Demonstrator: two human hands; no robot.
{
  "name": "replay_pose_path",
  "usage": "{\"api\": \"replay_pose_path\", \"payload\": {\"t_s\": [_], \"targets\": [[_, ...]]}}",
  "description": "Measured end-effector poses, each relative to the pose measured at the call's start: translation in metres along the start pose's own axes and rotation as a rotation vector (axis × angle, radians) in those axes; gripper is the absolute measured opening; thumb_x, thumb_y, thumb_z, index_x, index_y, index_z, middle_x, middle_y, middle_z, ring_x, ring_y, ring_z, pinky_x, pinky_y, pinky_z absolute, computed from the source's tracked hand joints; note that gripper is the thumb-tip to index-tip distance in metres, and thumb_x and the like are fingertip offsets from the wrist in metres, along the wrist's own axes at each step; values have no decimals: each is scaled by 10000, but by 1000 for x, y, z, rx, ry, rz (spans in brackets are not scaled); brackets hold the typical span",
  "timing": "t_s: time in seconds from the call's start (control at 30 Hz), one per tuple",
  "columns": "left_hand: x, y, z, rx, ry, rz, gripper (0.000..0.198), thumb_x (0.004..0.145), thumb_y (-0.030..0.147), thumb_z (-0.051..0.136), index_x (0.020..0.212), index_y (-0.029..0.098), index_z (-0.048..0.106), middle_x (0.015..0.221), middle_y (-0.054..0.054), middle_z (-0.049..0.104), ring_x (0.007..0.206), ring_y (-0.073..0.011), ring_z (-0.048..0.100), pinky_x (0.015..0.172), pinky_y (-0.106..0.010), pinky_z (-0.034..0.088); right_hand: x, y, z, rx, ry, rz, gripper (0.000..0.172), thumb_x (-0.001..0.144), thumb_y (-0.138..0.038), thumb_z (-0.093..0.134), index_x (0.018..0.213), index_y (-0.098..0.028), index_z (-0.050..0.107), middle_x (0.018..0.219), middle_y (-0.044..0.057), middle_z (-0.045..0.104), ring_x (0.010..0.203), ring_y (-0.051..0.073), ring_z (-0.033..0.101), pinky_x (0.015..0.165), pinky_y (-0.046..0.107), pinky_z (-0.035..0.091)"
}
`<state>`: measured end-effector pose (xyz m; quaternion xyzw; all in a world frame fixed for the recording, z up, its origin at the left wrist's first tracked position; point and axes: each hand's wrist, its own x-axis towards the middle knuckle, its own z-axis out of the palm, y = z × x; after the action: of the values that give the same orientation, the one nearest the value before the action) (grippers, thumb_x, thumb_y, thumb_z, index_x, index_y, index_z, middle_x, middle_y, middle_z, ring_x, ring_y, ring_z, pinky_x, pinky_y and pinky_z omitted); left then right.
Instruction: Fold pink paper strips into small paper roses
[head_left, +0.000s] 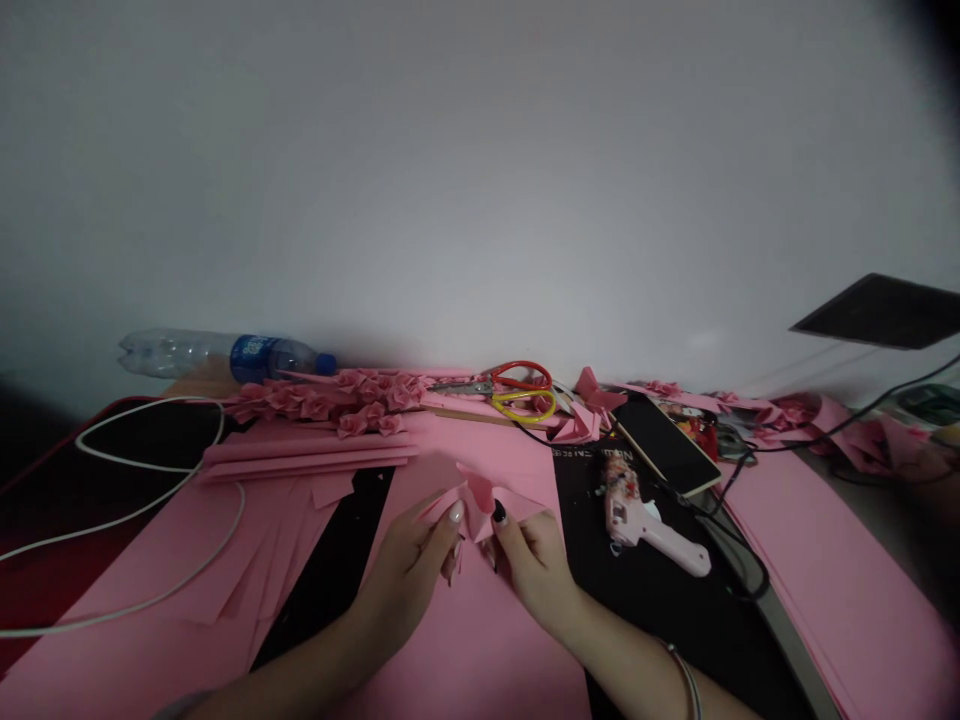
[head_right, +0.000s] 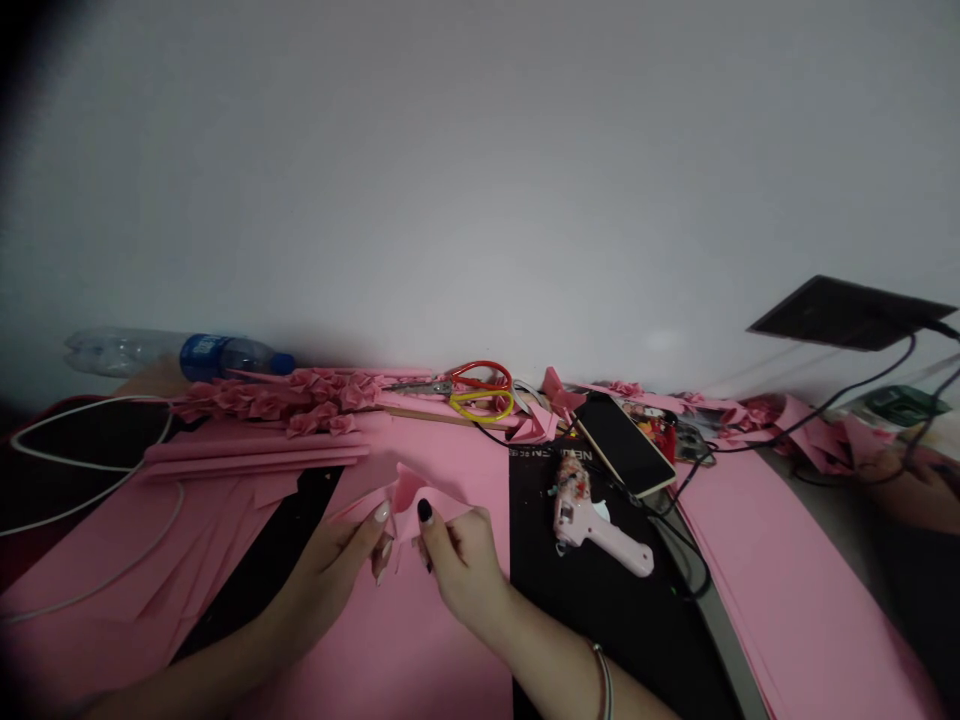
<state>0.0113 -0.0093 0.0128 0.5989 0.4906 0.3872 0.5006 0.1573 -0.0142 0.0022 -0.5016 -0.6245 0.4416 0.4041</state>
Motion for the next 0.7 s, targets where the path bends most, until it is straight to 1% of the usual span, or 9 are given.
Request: {"api": "replay_pose_path", "payload": {"t_s": [0.1, 0.2, 0.33, 0.4, 0.5, 0.57, 0.63, 0.7], "targets": [[0, -1, 3, -25, -33, -5, 381, 883, 370, 315, 569, 200, 446, 476, 37, 428, 466, -123, 429, 480, -230, 349, -2, 1, 3, -166, 68, -78, 463, 905, -375, 357, 479, -197, 365, 428, -54, 317, 404, 89, 315, 432, 237, 241], [-2, -4, 7, -68, -44, -25, 301, 878, 361, 335, 677, 197, 488, 467, 50, 422, 453, -123, 419, 462, -225, 346, -3, 0, 6, -254, 113, -175, 388, 913, -300, 349, 537, -206, 356, 465, -52, 353, 435, 100, 343, 462, 242, 264], [-7, -7, 13, -138, -67, -75, 342, 883, 385, 331, 609, 200, 421, 468, 50, 414, 444, -108, 410, 440, -213, 344, -3, -2, 11, -281, 101, -225, 324, 920, -219, 324, 605, -203, 394, 494, -46, 406, 445, 102, 379, 470, 236, 283], [-9, -8, 15, -170, -64, -108, 356, 879, 409, 329, 598, 202, 398, 472, 55, 405, 424, -97, 398, 411, -207, 332, -3, -2, 12, -297, 124, -236, 292, 920, -197, 326, 646, -199, 429, 515, -38, 441, 456, 104, 409, 474, 232, 296], [-10, -8, 17, -196, -45, -177, 335, 866, 427, 334, 619, 206, 382, 468, 75, 375, 358, -77, 357, 338, -187, 283, -4, -4, 14, -336, 143, -235, 294, 924, -188, 317, 664, -197, 454, 532, -22, 476, 470, 112, 438, 480, 238, 306], [-10, -8, 17, -175, -31, -214, 311, 859, 405, 344, 619, 210, 368, 451, 86, 364, 321, -67, 333, 307, -176, 253, -4, -7, 14, -380, 131, -262, 320, 928, -195, 310, 645, -197, 459, 529, -11, 488, 471, 119, 446, 482, 249, 305], [-10, -8, 17, -143, -5, -216, 289, 859, 373, 348, 618, 213, 359, 429, 91, 366, 312, -66, 332, 306, -172, 253, -5, -8, 16, -440, 124, -309, 360, 932, -205, 296, 612, -200, 460, 507, -5, 480, 462, 126, 441, 475, 260, 294], [-10, -7, 17, -129, 21, -200, 292, 867, 366, 339, 617, 216, 353, 412, 91, 366, 319, -73, 341, 315, -177, 261, -5, -8, 18, -496, 152, -337, 395, 935, -211, 284, 575, -203, 447, 486, -2, 464, 449, 129, 431, 465, 268, 277]]}}
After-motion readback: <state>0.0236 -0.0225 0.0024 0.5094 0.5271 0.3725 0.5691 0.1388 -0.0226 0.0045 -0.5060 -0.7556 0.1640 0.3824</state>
